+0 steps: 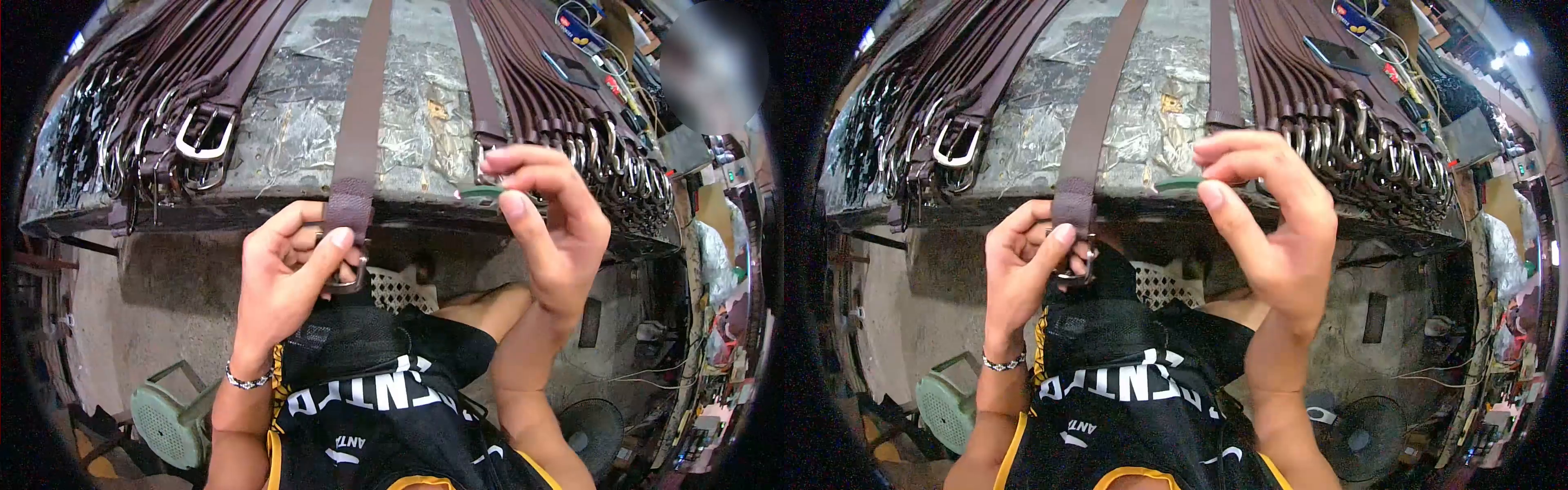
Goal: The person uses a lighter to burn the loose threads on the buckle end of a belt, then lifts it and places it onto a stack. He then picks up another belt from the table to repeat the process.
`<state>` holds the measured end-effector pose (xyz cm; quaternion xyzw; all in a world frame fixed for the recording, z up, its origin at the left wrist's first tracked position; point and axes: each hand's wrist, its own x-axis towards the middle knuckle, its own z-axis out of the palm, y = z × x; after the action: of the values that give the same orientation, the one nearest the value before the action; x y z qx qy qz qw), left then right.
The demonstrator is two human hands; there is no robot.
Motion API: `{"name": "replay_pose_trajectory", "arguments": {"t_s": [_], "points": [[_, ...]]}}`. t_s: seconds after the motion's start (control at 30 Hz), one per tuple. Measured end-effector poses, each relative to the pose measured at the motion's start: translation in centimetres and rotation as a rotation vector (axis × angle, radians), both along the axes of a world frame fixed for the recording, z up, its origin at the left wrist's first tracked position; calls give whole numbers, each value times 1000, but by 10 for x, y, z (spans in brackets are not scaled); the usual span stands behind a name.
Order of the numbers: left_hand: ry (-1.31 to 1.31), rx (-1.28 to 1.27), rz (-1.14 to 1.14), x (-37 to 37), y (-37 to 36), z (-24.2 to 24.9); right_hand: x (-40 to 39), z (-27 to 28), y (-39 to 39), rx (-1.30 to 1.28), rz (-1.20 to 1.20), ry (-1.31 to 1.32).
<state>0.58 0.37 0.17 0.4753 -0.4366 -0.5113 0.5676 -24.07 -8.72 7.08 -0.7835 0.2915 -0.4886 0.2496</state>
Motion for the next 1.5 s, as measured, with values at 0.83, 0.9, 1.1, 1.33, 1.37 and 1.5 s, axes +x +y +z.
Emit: {"name": "replay_pose_trajectory", "arguments": {"t_s": [0.83,0.9,1.1,1.33,1.37,1.5], "points": [[-108,-194,353,24,6,5,37,9,-77,69,487,461],[-156,-204,385,24,7,2,37,7,-76,71,489,449],[-557,-278,412,12,15,6,37,0,-77,15,469,409],[-929,-368,468,10,13,3,36,-3,-76,-4,448,390],[-855,-321,440,10,15,6,36,-3,-76,-7,448,385],[-326,-153,365,10,17,17,37,-5,-76,-30,449,361]]}}
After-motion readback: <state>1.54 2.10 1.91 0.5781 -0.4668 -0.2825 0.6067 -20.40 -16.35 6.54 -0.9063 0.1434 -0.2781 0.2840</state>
